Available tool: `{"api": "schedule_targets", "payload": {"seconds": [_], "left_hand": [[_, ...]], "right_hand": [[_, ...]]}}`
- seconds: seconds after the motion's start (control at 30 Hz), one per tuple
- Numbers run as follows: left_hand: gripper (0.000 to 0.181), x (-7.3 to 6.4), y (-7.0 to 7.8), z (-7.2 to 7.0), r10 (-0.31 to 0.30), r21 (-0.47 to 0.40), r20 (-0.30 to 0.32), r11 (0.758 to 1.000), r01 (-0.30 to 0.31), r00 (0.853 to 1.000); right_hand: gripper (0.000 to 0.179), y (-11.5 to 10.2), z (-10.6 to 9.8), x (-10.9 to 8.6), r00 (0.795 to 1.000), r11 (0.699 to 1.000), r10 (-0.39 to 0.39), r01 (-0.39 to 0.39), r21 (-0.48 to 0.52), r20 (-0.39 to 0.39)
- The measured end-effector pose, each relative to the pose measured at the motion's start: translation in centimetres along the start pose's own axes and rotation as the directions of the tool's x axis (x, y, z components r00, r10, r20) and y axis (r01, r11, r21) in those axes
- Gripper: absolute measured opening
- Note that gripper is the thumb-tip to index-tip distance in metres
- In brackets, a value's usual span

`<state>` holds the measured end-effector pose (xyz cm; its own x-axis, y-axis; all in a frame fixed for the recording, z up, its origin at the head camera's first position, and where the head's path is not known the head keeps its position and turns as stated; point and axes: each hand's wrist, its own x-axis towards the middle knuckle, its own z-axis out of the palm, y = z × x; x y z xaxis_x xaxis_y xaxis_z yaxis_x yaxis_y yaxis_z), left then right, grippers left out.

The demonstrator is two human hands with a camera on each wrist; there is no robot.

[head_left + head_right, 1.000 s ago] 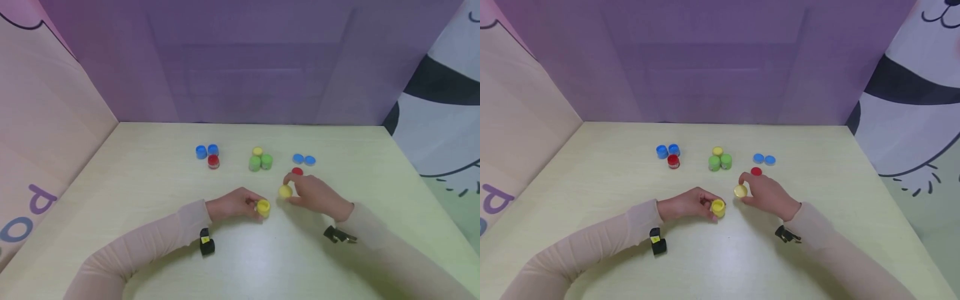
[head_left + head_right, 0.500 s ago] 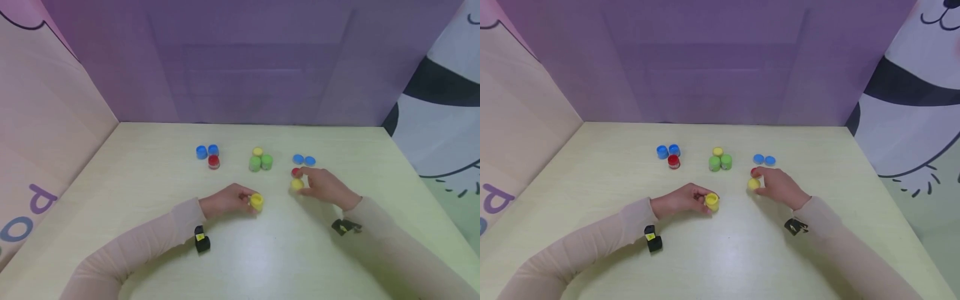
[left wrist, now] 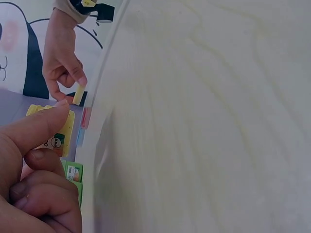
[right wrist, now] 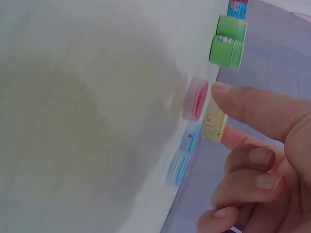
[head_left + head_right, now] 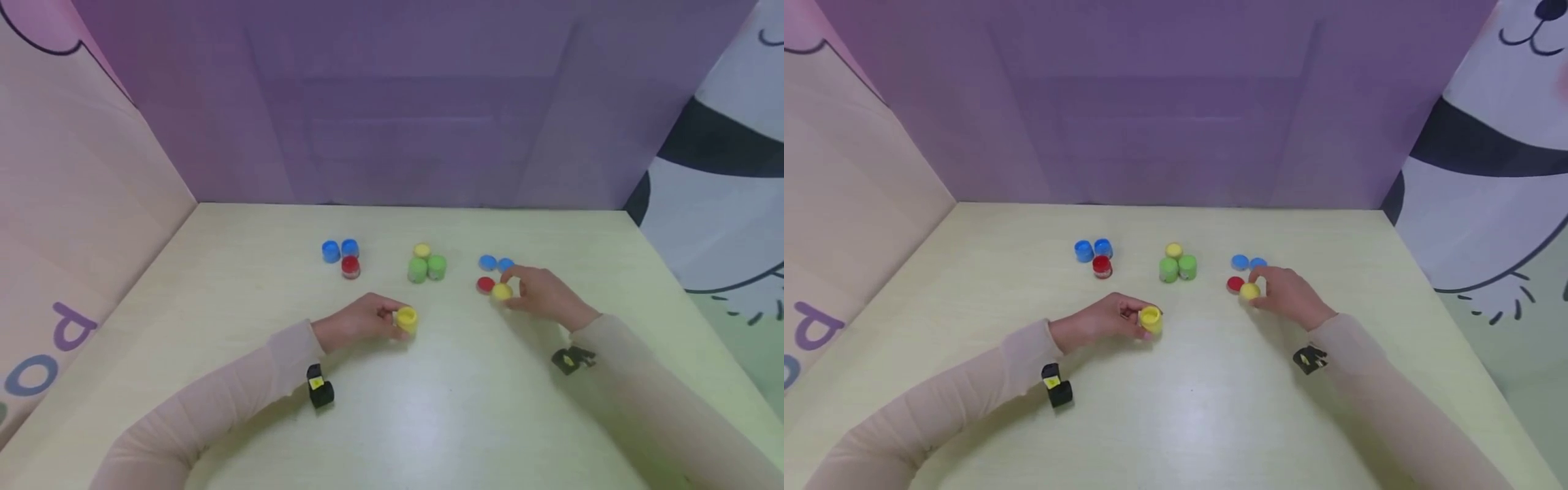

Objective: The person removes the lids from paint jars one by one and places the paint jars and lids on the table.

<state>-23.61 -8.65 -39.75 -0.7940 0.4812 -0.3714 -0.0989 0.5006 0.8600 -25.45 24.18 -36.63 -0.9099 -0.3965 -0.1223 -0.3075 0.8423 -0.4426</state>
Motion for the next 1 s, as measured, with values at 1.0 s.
{"api": "schedule_targets", "payload": {"seconds": [1.0], "left_hand": [[0.044, -1.5, -1.8, -3.0, -0.020, -0.036, -0.094, 0.999, 0.016, 0.995]], "right_hand": [[0.030, 1.1, -0.2, 1.0, 0.994, 0.993, 0.097, -0.093, -0.070, 0.051]]}}
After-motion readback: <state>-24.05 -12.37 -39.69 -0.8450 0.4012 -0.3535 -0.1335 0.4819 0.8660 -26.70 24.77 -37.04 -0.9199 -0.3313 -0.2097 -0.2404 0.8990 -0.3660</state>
